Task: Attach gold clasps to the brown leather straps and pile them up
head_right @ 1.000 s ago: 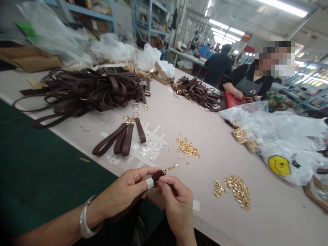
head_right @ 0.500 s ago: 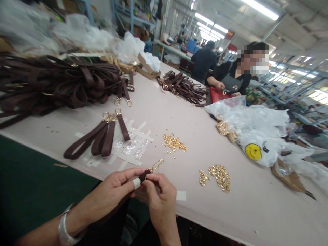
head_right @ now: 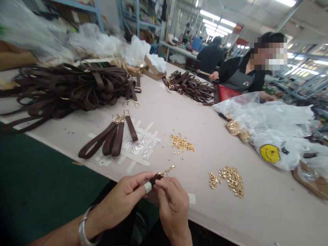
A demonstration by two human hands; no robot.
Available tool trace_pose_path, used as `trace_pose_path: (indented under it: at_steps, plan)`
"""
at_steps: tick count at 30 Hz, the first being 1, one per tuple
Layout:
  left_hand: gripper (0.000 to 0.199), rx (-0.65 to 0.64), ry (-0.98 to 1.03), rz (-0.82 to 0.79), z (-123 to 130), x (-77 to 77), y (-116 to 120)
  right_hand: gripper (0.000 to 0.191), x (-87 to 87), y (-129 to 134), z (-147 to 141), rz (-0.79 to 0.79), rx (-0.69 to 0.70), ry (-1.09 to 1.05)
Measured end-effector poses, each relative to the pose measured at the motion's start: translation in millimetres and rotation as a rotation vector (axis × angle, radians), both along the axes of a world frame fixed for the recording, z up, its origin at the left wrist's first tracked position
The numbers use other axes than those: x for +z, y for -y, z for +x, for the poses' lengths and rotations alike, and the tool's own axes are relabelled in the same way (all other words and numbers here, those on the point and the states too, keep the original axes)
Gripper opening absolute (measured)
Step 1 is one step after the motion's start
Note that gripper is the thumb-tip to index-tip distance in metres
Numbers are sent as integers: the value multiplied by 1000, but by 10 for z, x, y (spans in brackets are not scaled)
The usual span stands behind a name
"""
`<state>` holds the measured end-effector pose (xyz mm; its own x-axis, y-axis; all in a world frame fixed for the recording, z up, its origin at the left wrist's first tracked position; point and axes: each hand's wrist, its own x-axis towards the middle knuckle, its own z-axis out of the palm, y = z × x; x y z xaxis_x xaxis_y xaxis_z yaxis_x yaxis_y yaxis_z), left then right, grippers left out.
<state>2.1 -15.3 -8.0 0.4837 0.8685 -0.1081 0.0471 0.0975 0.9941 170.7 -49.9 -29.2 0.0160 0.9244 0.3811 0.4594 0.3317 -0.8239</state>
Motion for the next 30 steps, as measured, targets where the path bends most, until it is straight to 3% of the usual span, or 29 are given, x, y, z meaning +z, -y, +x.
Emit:
trace_pose_path:
  at_steps: [4, 8, 12, 15, 17, 19, 23, 24, 27, 30]
  plan:
    - [40, -2, -224, 222, -74, -22, 28, 2, -18, 51, -99, -250, -94, -342]
    - [40, -49, -315, 312, -132, -110, 18, 17, -31, 84, -178, -384, -126, -677]
    - [36, -28, -287, 232, -116, -161, 21, 20, -1, 113, -210, -408, -139, -702]
    - [37, -33, -151, 34, -51, -192, 41, 18, 55, 115, -203, -425, -113, -674]
    - [40, -42, -23, -170, 2, -220, 60, 16, 91, 98, -118, -427, -117, -559]
    - [42, -12, 77, -349, 42, -243, 73, 12, 110, 63, 88, -361, -179, -305]
    - [45, 36, 80, -486, 20, -236, 56, 16, 86, -52, 807, -117, -466, 569]
    - [47, 32, 70, -503, -2, -226, 43, 18, 75, -87, 995, -103, -507, 692]
    - [47, 36, 76, -572, -54, -179, -2, 21, 54, -188, 1414, -130, -528, 880]
    - [45, 23, 144, -628, -45, -97, -38, 21, 57, -268, 1567, -169, -484, 1017]
